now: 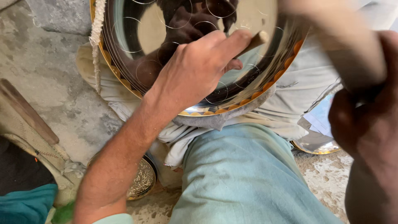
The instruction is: The person sits on the floor and uses a wooden mallet and a small cylindrical tool to hammer circular indentations into a large metal tray. They repeatedly strike the tool against the tray surface to create a pattern of small dimples.
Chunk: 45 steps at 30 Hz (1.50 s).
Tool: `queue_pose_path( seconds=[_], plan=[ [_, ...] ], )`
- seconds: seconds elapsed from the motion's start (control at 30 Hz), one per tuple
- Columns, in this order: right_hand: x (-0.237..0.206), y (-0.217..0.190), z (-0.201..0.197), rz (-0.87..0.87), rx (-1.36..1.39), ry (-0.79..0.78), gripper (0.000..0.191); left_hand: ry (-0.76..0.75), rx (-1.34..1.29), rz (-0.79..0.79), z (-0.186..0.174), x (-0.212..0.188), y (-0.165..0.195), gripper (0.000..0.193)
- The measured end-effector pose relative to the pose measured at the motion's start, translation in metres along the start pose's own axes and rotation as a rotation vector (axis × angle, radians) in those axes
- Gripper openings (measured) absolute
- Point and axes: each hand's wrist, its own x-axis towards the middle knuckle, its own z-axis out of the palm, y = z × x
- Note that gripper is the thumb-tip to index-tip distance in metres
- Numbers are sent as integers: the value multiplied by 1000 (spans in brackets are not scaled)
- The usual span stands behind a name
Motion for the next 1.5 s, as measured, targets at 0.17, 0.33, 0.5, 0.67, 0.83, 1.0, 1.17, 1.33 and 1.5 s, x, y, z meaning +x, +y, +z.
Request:
queue_pose_path(
  seconds=[0.17, 0.33, 0.5, 0.67, 0.83, 1.0, 1.17, 1.33, 1.5],
  plan=[
    [-31, -6, 39, 347, 447, 182, 53, -194, 14, 133, -7, 19, -6, 26],
    [-68, -4, 79, 270, 205, 189, 61, -314, 176, 198, -4, 32, 0, 23],
    [-83, 1, 95, 210, 1, 195, 66, -318, 106, 230, -7, 37, 3, 26],
    [-79, 23, 85, 465, 457, 231, 52, -228, -247, 68, -27, 31, -11, 42],
    [-65, 47, 79, 262, 526, 289, 55, -158, 43, 183, -17, 26, -14, 42],
    [-68, 47, 76, 358, 645, 260, 51, -220, 219, 194, -9, 30, -13, 37],
    [-53, 35, 76, 200, 244, 283, 56, -251, 214, 204, -10, 33, -13, 32],
    [-33, 27, 57, 177, 272, 163, 59, -151, 57, 130, -12, 29, -15, 30],
    [-21, 20, 41, 280, 558, 101, 41, -96, 5, 56, -11, 17, -15, 30]
  ],
)
